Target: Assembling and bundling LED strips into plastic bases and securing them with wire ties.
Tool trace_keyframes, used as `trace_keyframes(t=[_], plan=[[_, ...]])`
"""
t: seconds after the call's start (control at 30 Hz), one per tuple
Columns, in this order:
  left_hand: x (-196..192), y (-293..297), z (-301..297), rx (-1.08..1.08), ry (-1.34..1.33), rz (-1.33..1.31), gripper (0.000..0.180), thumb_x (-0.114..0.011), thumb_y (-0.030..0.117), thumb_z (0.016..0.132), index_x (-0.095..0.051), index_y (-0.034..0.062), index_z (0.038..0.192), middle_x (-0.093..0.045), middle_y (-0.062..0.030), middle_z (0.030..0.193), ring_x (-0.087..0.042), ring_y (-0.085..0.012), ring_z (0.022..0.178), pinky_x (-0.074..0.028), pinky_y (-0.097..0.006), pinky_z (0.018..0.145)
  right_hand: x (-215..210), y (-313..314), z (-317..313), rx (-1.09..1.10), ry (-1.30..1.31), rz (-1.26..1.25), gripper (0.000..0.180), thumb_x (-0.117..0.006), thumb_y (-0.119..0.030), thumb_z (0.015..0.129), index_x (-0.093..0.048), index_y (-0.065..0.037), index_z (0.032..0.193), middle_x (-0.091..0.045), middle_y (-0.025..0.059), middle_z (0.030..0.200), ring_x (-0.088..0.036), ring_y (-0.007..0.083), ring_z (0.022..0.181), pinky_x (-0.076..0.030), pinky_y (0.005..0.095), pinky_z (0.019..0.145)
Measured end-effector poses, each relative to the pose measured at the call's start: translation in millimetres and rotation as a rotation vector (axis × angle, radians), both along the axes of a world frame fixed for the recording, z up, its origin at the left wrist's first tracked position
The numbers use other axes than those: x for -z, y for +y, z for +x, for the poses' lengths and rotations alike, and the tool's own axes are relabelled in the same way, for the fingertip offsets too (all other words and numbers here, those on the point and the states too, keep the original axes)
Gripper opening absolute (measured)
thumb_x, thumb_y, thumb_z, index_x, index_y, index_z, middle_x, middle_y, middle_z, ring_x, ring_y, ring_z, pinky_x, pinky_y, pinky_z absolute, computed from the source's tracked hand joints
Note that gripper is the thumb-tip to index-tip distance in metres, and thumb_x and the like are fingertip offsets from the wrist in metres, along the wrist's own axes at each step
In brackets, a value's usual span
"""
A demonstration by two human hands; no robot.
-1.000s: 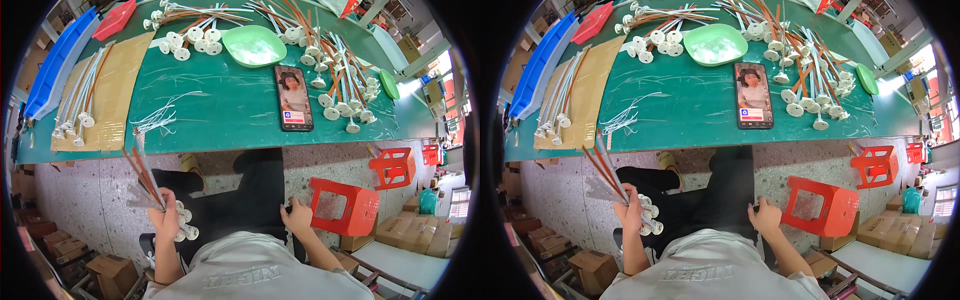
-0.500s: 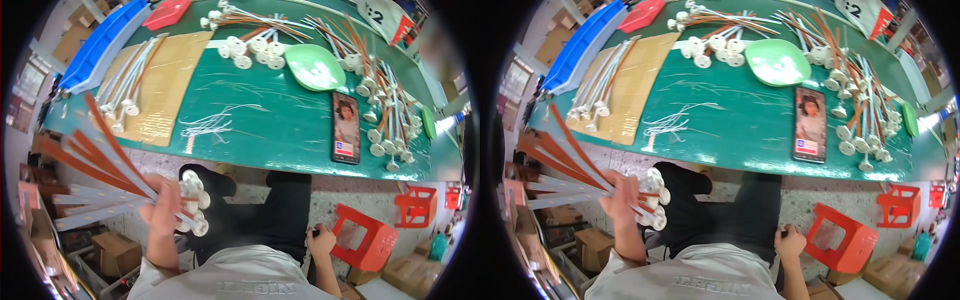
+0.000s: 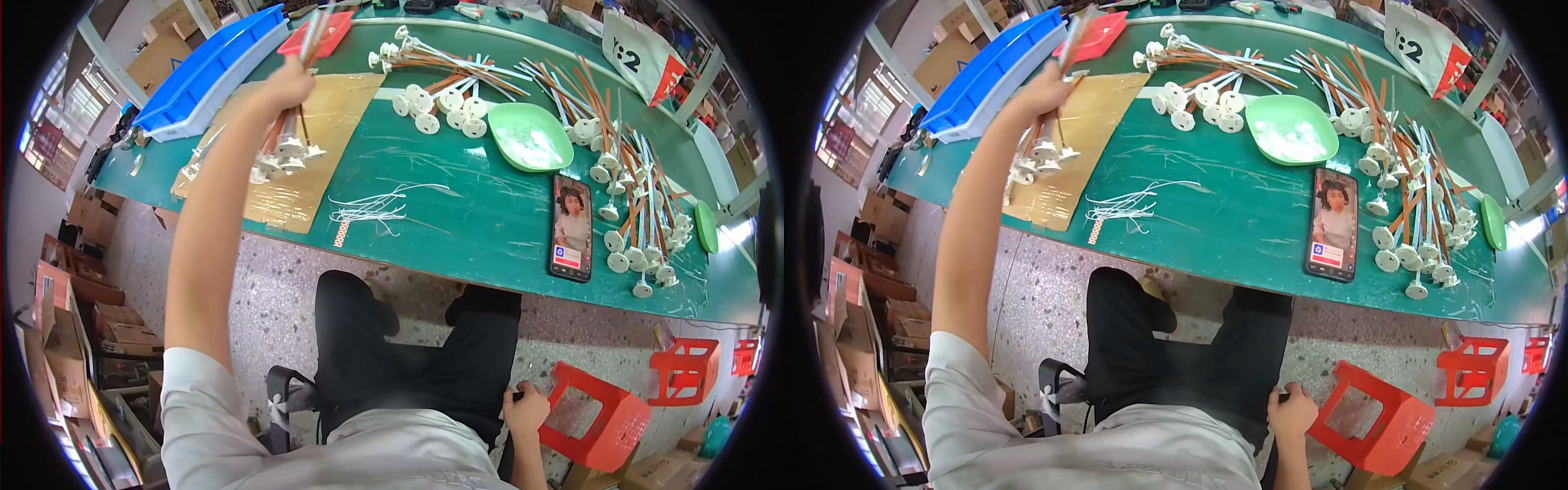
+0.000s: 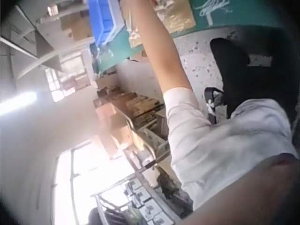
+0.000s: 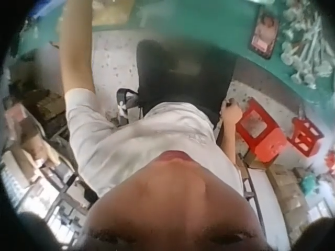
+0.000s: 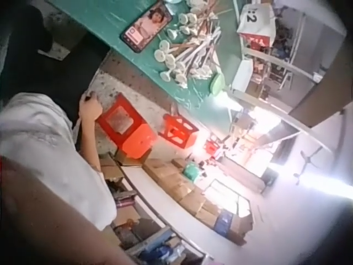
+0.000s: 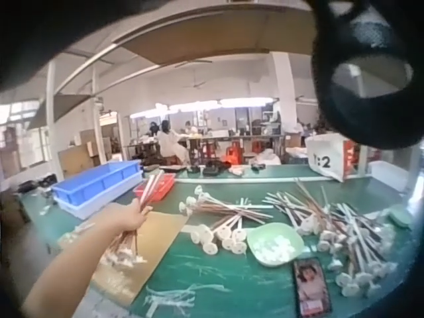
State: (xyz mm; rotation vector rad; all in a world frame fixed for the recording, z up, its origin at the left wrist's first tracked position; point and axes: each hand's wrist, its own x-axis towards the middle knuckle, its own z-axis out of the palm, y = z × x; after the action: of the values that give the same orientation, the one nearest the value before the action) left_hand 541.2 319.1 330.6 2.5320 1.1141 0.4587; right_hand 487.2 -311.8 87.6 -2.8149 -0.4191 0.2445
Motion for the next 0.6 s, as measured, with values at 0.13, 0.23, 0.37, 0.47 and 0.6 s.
trace_keyframes(t=[0.13, 0.23, 0.37, 0.47, 0.6], plan=[[22, -6, 36, 0.022, 0.415, 0.129, 0.033, -0.053, 0.011, 0.080, -0.065, -0.0063, 0.106, -0.070, -0.0258, 0.089, -0.071, -0.0359, 0.081, -0.056, -0.042, 0.073, 2, -4, 0, 0.022, 0.014, -0.027, 0.024, -0.071, -0.028, 0.075, -0.067, -0.006, 0.082, -0.067, 0.0147, 0.077, -0.066, 0.0367, 0.071, -0.052, 0.0455, 0.066], [56, 25, 33, -0.028, 0.455, 0.147, 0.033, -0.057, 0.012, 0.078, -0.069, -0.0014, 0.107, -0.071, -0.0198, 0.099, -0.070, -0.0315, 0.091, -0.055, -0.042, 0.081, 3, 0, -1, 0.003, 0.027, -0.025, 0.024, -0.070, -0.029, 0.075, -0.067, -0.006, 0.082, -0.068, 0.0146, 0.078, -0.066, 0.0366, 0.072, -0.052, 0.0455, 0.066], [52, 2, 30, -0.069, 0.554, 0.157, 0.040, -0.061, 0.022, 0.082, -0.067, 0.0038, 0.117, -0.065, -0.0177, 0.121, -0.064, -0.0333, 0.109, -0.052, -0.045, 0.090, 16, -10, -2, 0.007, 0.004, -0.043, 0.026, -0.071, -0.030, 0.072, -0.068, -0.006, 0.082, -0.068, 0.0149, 0.078, -0.067, 0.0361, 0.073, -0.052, 0.0454, 0.066], [36, -9, 23, -0.088, 0.574, 0.107, 0.050, -0.064, 0.036, 0.082, -0.065, 0.0047, 0.121, -0.063, -0.0164, 0.125, -0.063, -0.0334, 0.112, -0.050, -0.048, 0.092, 0, 2, -7, 0.009, -0.060, -0.056, 0.025, -0.075, -0.028, 0.069, -0.067, -0.006, 0.078, -0.066, 0.0143, 0.071, -0.066, 0.0352, 0.070, -0.052, 0.0454, 0.066], [26, 18, 8, -0.059, 0.169, 0.240, 0.073, -0.060, 0.060, 0.082, -0.057, 0.0015, 0.126, -0.062, -0.0232, 0.122, -0.059, -0.0376, 0.115, -0.049, -0.046, 0.094, -41, 17, 0, -0.048, 0.138, -0.233, 0.032, -0.066, -0.038, 0.081, -0.069, -0.011, 0.097, -0.071, 0.0135, 0.080, -0.069, 0.0349, 0.076, -0.054, 0.0466, 0.069]])
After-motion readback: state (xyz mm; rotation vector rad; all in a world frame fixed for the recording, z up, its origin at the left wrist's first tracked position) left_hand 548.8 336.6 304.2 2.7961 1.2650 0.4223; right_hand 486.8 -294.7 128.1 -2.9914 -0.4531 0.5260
